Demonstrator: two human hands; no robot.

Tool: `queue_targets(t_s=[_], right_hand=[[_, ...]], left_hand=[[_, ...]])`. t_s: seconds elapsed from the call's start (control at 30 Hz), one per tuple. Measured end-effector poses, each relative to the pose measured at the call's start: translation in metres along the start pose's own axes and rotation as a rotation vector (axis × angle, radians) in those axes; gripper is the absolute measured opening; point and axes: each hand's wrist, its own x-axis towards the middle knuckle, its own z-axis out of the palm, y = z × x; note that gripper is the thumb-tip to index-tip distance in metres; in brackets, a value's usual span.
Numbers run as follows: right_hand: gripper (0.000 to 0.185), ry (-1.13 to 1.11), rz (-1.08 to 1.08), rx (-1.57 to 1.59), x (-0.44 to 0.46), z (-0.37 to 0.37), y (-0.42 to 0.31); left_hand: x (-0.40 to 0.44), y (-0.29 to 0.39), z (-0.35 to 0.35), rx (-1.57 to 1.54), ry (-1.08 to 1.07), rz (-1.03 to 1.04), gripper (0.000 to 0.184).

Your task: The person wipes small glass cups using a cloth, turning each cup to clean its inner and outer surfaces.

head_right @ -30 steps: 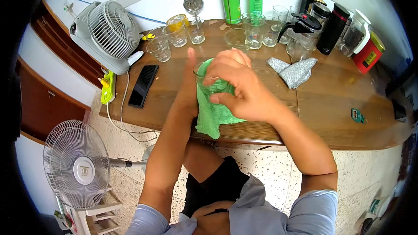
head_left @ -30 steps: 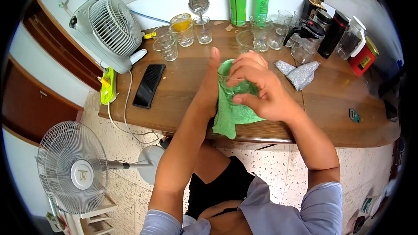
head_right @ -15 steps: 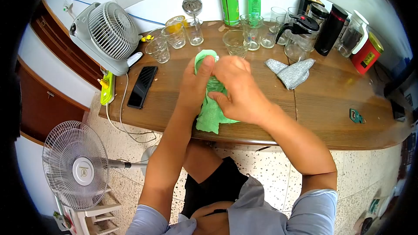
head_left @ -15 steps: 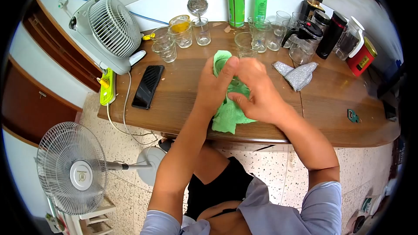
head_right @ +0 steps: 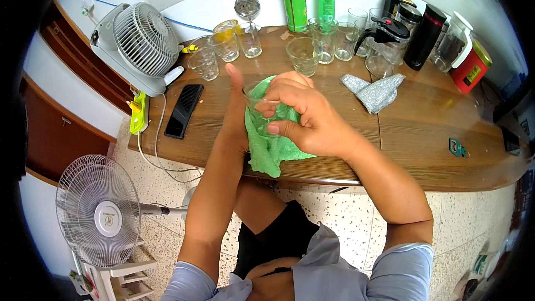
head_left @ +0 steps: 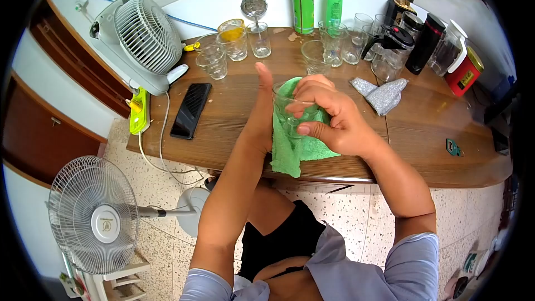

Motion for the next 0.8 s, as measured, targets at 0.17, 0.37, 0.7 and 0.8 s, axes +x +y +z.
queue_targets(t_s=[0.17, 0.37, 0.7, 0.8], right_hand=[[0.033, 0.062, 0.006, -0.056, 0.002, -0.003, -0.001], [0.026, 0.170, 0.206, 0.106, -0.003, -0.007, 0.005], [0.023, -0.046, 0.006, -0.145, -0.002, -0.003, -0.004], [0.026, -0.138, -0.004, -0.177, -0.001, -0.006, -0.009]], left_hand=[[0.001, -0.006, -0.015, 0.080, 0.029, 0.003, 0.131], [0.002, -0.015, -0.016, 0.260, 0.158, -0.025, 0.120], [-0.005, -0.012, -0.016, 0.055, 0.054, 0.047, 0.106], [-0.007, -0.014, -0.019, 0.174, 0.025, 0.127, 0.091]])
